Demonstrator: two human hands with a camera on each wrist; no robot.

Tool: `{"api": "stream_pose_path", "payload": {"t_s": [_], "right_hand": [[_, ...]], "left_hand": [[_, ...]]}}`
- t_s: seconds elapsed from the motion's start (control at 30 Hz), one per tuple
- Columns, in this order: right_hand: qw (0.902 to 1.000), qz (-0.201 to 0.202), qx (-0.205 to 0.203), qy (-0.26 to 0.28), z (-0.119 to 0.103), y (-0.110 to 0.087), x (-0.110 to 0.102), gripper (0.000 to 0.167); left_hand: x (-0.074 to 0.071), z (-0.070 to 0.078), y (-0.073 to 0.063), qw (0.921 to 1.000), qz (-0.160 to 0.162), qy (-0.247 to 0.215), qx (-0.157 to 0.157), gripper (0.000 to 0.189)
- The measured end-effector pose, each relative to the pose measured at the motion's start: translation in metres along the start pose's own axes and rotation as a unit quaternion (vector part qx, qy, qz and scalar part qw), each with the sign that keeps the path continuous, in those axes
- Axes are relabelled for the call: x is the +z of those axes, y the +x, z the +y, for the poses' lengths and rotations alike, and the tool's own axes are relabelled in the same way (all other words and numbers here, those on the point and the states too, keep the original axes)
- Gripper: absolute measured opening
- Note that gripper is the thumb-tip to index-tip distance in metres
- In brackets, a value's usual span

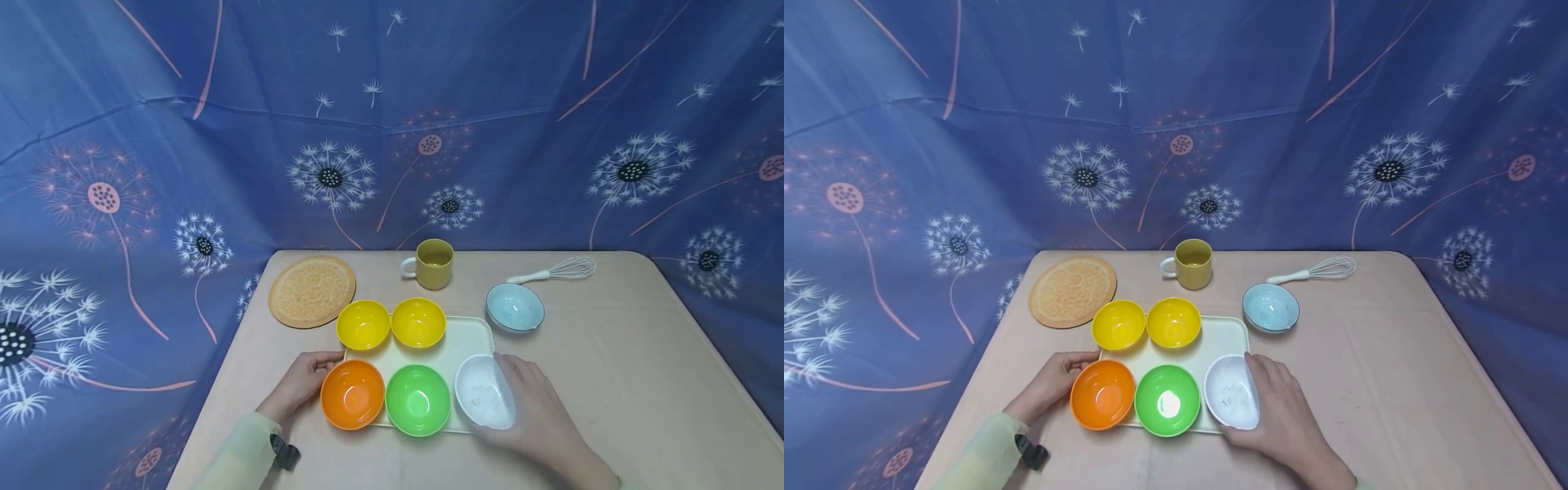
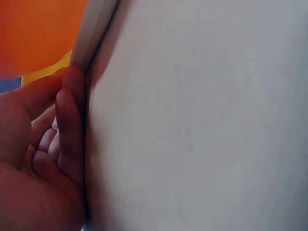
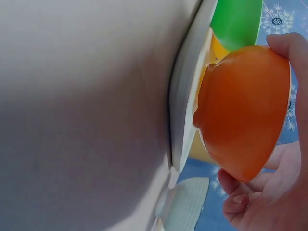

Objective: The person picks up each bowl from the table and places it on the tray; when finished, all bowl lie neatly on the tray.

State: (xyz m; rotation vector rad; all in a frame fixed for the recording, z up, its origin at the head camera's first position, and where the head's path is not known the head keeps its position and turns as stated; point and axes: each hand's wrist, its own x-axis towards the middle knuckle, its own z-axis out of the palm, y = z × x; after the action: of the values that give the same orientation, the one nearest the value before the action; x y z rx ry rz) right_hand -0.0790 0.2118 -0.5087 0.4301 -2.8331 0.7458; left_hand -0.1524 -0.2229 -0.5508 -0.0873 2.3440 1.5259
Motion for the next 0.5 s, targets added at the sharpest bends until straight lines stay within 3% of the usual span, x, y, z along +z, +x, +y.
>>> {"api": "stream_pose_path", "payload": {"t_s": [0.2,0.5], "right_hand": [[0.9999,0.012,-0.010,-0.004,0.000,-0.007,0.010,0.121],[0.9999,-0.002,0.003,-0.011,-0.001,-0.014,0.013,0.122]], "left_hand": [[0.000,0.000,0.000,1.0000,-0.003,-0.003,0.008,0.039],[-0.001,0.000,0.000,0.9998,-0.008,-0.017,0.007,0.040]]}}
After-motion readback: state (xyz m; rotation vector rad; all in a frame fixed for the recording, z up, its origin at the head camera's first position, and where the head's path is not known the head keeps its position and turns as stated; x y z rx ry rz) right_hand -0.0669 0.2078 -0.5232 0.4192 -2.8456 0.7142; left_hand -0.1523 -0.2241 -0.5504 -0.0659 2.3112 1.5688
